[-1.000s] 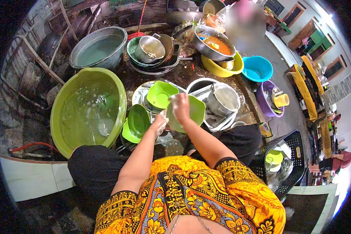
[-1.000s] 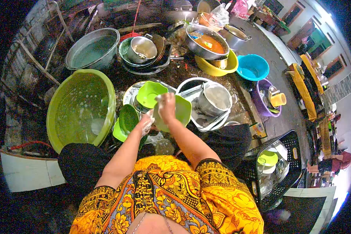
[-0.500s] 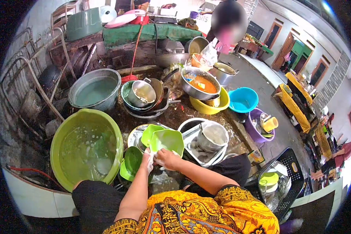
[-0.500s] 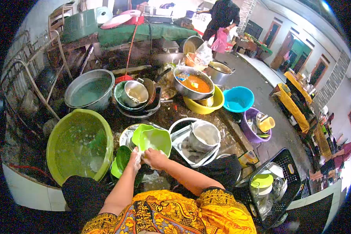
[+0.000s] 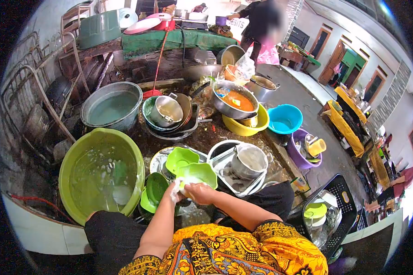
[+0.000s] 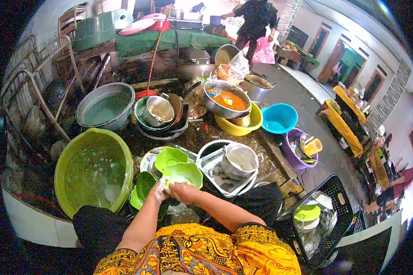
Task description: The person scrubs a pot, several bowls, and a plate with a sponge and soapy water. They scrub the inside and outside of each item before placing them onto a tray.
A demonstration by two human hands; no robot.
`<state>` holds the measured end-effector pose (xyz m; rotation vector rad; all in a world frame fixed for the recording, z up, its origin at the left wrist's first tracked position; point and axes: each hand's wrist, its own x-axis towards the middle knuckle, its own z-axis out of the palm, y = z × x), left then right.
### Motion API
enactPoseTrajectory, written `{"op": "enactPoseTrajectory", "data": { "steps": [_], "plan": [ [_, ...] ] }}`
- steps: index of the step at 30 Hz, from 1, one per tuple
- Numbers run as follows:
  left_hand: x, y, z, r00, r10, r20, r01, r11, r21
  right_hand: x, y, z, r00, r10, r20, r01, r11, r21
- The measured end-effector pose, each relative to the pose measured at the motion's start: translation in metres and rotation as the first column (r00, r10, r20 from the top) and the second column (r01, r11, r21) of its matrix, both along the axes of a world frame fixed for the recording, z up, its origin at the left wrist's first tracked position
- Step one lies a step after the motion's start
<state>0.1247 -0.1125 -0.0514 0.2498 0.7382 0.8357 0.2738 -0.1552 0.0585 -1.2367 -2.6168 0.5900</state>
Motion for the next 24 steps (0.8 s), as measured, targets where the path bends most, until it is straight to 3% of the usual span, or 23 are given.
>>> {"op": "enactPoseTrajectory", "data": {
  "steps": [1, 3, 5, 6, 7, 8, 9, 10, 11, 12, 13, 15, 16, 17, 19, 20, 21, 22, 23, 24],
  "plan": [
    [0.000, -0.003, 0.001, 1.000, 0.007, 0.003, -0.007, 1.000, -0.001, -0.002, -0.003, 0.004, 0.995, 0.087, 0.048, -0.084, 0.995, -0.054],
    [0.005, -0.006, 0.002, 1.000, 0.018, -0.024, -0.018, 1.000, -0.026, -0.006, -0.006, 0.002, 0.997, 0.055, 0.059, -0.050, 0.995, -0.086],
    [0.005, -0.003, -0.001, 0.999, 0.032, -0.036, -0.033, 0.999, -0.037, -0.009, -0.011, 0.002, 0.996, -0.067, -0.063, 0.059, 0.992, -0.114],
    [0.007, 0.002, -0.011, 0.990, 0.001, -0.143, -0.007, 0.999, -0.044, -0.010, -0.004, -0.015, 0.984, -0.122, -0.129, 0.093, 0.973, -0.210],
    [0.009, 0.006, -0.021, 0.968, -0.033, -0.249, 0.020, 0.998, -0.057, -0.010, 0.003, -0.032, 0.985, -0.117, -0.128, 0.087, 0.972, -0.216],
    [0.010, 0.009, -0.032, 0.968, -0.029, -0.248, 0.014, 0.998, -0.062, -0.010, 0.008, -0.045, 0.958, -0.119, -0.262, 0.083, 0.986, -0.148],
    [0.012, 0.012, -0.044, 0.981, 0.001, -0.196, -0.012, 0.998, -0.057, -0.012, 0.009, -0.047, 0.913, -0.112, -0.392, 0.088, 0.993, -0.079],
    [0.012, 0.013, -0.055, 0.989, 0.029, -0.145, -0.037, 0.998, -0.053, -0.010, 0.010, -0.049, 0.905, -0.195, -0.379, 0.112, 0.967, -0.231],
    [0.011, 0.012, -0.060, 0.994, 0.059, -0.093, -0.063, 0.997, -0.048, -0.009, 0.006, -0.050, 0.906, -0.191, -0.378, 0.106, 0.966, -0.234],
    [0.009, -0.004, -0.017, 0.991, 0.124, -0.049, -0.124, 0.992, -0.003, -0.008, 0.004, -0.053, 0.900, -0.175, -0.400, 0.054, 0.954, -0.296],
    [0.007, -0.001, -0.001, 0.990, 0.133, -0.049, -0.133, 0.991, -0.003, -0.006, 0.004, -0.054, 0.892, -0.160, -0.422, -0.001, 0.934, -0.357],
    [0.001, 0.001, 0.018, 0.998, 0.013, 0.060, -0.019, 0.995, 0.099, 0.002, 0.004, -0.048, 0.901, -0.125, -0.415, -0.093, 0.879, -0.468],
    [-0.002, -0.001, 0.028, 0.981, -0.076, -0.176, 0.121, 0.957, 0.263, 0.009, 0.005, -0.041, 0.919, -0.018, -0.393, -0.153, 0.904, -0.400],
    [0.001, 0.000, 0.022, 0.982, -0.073, -0.174, 0.117, 0.959, 0.260, 0.011, 0.004, -0.031, 0.928, 0.087, -0.363, -0.216, 0.918, -0.333],
    [0.010, 0.005, 0.009, 1.000, 0.005, -0.031, -0.002, 0.996, 0.094, 0.005, 0.003, -0.026, 0.947, 0.040, -0.317, -0.143, 0.940, -0.310],
    [0.015, -0.009, 0.044, 0.987, 0.033, -0.155, -0.025, 0.998, 0.053, 0.000, 0.005, -0.030, 0.926, -0.084, -0.368, -0.037, 0.950, -0.312],
    [0.020, -0.014, 0.055, 0.987, 0.034, -0.156, -0.026, 0.998, 0.052, -0.005, 0.006, -0.033, 0.886, -0.204, -0.416, 0.068, 0.945, -0.319],
    [0.025, -0.018, 0.062, 0.980, 0.032, -0.196, -0.019, 0.997, 0.070, -0.008, 0.011, -0.030, 0.907, -0.231, -0.351, 0.186, 0.970, -0.158],
    [0.025, -0.020, 0.064, 0.971, 0.031, -0.237, -0.011, 0.996, 0.088, -0.006, 0.019, -0.033, 0.907, -0.230, -0.354, 0.183, 0.970, -0.159],
    [0.029, -0.001, 0.026, 0.982, -0.040, -0.182, 0.061, 0.992, 0.112, -0.002, 0.030, -0.042, 0.910, -0.251, -0.329, 0.254, 0.967, -0.033]
  ]
}}
